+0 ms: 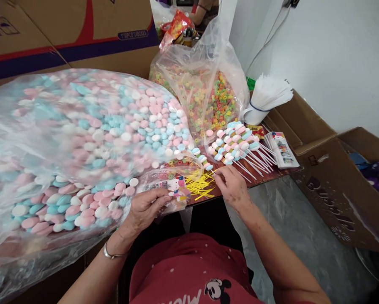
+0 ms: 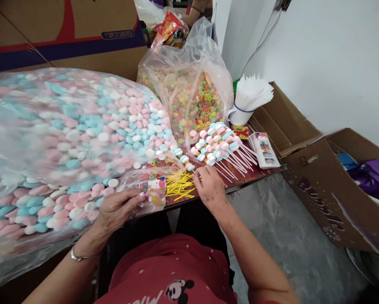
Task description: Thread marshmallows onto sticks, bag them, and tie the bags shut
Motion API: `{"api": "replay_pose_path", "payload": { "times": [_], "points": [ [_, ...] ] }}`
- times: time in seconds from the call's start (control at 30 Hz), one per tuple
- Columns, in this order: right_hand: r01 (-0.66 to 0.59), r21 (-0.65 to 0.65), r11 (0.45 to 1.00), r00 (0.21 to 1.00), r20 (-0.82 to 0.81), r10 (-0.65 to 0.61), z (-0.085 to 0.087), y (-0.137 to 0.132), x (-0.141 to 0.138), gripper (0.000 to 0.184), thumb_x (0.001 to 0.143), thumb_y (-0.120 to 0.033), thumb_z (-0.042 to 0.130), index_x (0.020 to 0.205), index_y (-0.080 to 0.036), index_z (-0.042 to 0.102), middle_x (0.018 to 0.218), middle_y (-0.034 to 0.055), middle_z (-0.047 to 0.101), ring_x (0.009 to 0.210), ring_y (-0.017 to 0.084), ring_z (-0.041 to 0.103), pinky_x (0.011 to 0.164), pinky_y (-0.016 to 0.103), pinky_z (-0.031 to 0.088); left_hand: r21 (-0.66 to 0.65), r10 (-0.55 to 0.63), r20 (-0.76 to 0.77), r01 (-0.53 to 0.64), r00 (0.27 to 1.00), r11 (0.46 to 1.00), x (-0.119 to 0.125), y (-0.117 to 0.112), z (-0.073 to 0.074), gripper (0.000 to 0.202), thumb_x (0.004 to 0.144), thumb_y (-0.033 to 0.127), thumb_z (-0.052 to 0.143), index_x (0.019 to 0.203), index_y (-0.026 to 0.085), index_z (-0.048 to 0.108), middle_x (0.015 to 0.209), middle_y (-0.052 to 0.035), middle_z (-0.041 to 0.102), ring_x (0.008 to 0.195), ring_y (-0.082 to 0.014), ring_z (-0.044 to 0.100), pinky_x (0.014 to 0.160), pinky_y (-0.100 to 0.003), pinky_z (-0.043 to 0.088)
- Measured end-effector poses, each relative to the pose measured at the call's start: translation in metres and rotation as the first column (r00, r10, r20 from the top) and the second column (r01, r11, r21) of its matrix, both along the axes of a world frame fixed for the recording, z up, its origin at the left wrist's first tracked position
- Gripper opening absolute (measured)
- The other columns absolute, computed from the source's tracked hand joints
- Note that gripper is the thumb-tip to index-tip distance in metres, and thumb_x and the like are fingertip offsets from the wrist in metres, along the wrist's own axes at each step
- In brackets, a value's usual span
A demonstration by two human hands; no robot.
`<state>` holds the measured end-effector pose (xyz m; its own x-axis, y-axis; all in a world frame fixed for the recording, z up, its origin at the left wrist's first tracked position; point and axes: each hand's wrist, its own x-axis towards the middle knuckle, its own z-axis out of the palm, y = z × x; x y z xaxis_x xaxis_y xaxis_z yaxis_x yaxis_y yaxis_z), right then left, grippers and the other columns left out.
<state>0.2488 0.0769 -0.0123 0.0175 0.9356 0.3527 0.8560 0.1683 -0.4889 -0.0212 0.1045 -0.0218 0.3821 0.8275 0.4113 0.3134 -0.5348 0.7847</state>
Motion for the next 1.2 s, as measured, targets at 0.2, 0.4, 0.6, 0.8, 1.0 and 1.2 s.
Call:
{"api": "replay_pose_path", "payload": {
  "times": [0.2,0.4,0.6,0.8,1.0,1.2],
  "points": [
    [0.194,-0.28,0.94,0.912,0.405,-0.068,-0.004,0.019,0.0,0.015,0.091,-0.02,0.05,0.084,-0.018,0.063,0.094,0.0088,0.065,0.092,0.022,0.059,0.07,0.029,0.041,-0.068,0.052,-0.011,-0.052,0.999,0.996,-0.006,0.001,-0.002,0.016,0.084,0.027,0.065,0.077,0.016,0.073,0.065,-0.0012,0.072,0.055,-0.0108,0.063,0.054,-0.017,0.05],
    [0.187,-0.058,0.981,0.872,0.47,-0.139,0.006,0.018,0.016,0.02,0.092,-0.017,0.046,0.084,-0.016,0.064,0.086,0.0101,0.066,0.084,0.022,0.058,0.074,0.031,0.04,-0.168,0.093,-0.011,-0.093,0.996,0.981,-0.009,0.006,0.005,0.018,0.083,0.031,0.065,0.076,0.017,0.074,0.065,-0.0017,0.073,0.055,-0.0124,0.063,0.053,-0.019,0.05],
    [0.027,0.163,0.986,0.964,0.258,-0.069,0.015,0.004,0.048,0.026,0.097,-0.023,0.041,0.093,-0.019,0.066,0.084,0.0078,0.066,0.083,0.02,0.06,0.079,0.03,0.046,-0.191,0.115,0.016,-0.11,0.993,0.975,-0.017,0.017,0.004,0.017,0.082,0.031,0.065,0.078,0.017,0.074,0.069,-0.0027,0.074,0.061,-0.0139,0.065,0.058,-0.021,0.052],
    [-0.236,0.228,0.945,0.97,0.0,0.242,0.033,-0.004,0.047,0.019,0.094,-0.02,0.05,0.1,-0.023,0.068,0.087,0.0032,0.069,0.078,0.016,0.065,0.074,0.027,0.052,-0.216,0.026,0.006,-0.024,1.0,0.976,-0.025,0.026,0.005,0.02,0.085,0.034,0.065,0.079,0.016,0.073,0.069,-0.0042,0.073,0.061,-0.0135,0.064,0.058,-0.021,0.051],
    [-0.372,0.241,0.896,0.926,0.027,0.377,0.046,-0.002,0.031,0.019,0.091,-0.014,0.054,0.101,-0.023,0.068,0.085,0.0035,0.068,0.075,0.015,0.064,0.07,0.026,0.053,-0.22,-0.033,0.024,0.037,0.999,0.975,-0.026,0.027,0.014,0.021,0.085,0.036,0.066,0.078,0.016,0.072,0.07,-0.0043,0.072,0.06,-0.0131,0.063,0.056,-0.021,0.051],
    [-0.441,0.312,0.842,0.897,0.187,0.4,0.043,0.005,0.027,0.025,0.091,-0.014,0.051,0.108,-0.024,0.067,0.084,0.0041,0.069,0.074,0.017,0.062,0.071,0.03,0.052,-0.307,-0.068,0.114,0.1,0.991,0.946,-0.021,0.026,0.017,0.029,0.086,0.041,0.065,0.077,0.015,0.072,0.072,-0.008,0.073,0.066,-0.0163,0.066,0.063,-0.027,0.054]
  ]
}}
